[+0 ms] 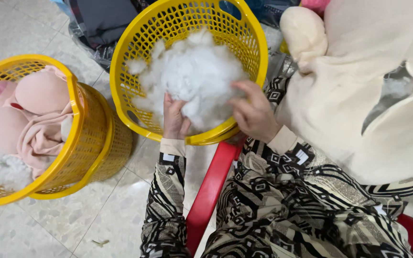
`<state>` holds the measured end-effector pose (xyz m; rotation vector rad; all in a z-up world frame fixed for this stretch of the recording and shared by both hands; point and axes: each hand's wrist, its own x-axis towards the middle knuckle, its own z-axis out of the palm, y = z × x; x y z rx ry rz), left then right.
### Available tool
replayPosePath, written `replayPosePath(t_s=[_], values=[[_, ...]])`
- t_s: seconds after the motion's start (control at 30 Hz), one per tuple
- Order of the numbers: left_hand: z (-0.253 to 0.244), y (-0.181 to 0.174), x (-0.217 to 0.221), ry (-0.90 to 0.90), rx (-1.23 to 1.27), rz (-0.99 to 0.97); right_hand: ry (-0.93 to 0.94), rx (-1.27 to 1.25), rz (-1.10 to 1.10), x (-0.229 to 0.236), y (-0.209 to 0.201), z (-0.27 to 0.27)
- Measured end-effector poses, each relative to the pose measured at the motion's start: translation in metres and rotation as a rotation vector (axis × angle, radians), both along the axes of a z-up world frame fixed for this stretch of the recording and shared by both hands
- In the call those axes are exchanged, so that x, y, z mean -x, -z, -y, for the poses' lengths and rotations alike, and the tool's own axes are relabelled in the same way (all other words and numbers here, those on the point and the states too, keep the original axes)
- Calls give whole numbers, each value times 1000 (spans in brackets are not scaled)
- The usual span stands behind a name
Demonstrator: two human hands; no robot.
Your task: The person repeatedly takes handfuls of white polyester fiberfill from a yellow basket, fluffs it, and inserts it into the opening of a large cream-colored plush toy. The person continues to pack the stuffing into the toy's body cavity.
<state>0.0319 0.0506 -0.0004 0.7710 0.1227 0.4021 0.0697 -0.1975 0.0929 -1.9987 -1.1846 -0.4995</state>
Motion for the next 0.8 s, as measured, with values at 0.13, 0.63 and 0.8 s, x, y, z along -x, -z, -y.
replayPosePath(t_s=[0.13, 0.63, 0.8], values=[[-9, 7, 19, 100, 12, 53, -198, -429, -754, -20, 5, -16], [23, -78, 34, -157, -1195, -40, -202, -254, -612, -22, 57, -53], [31, -71, 28, -173, -746, -97, -389, 57, -1035, -2, 20, -45]])
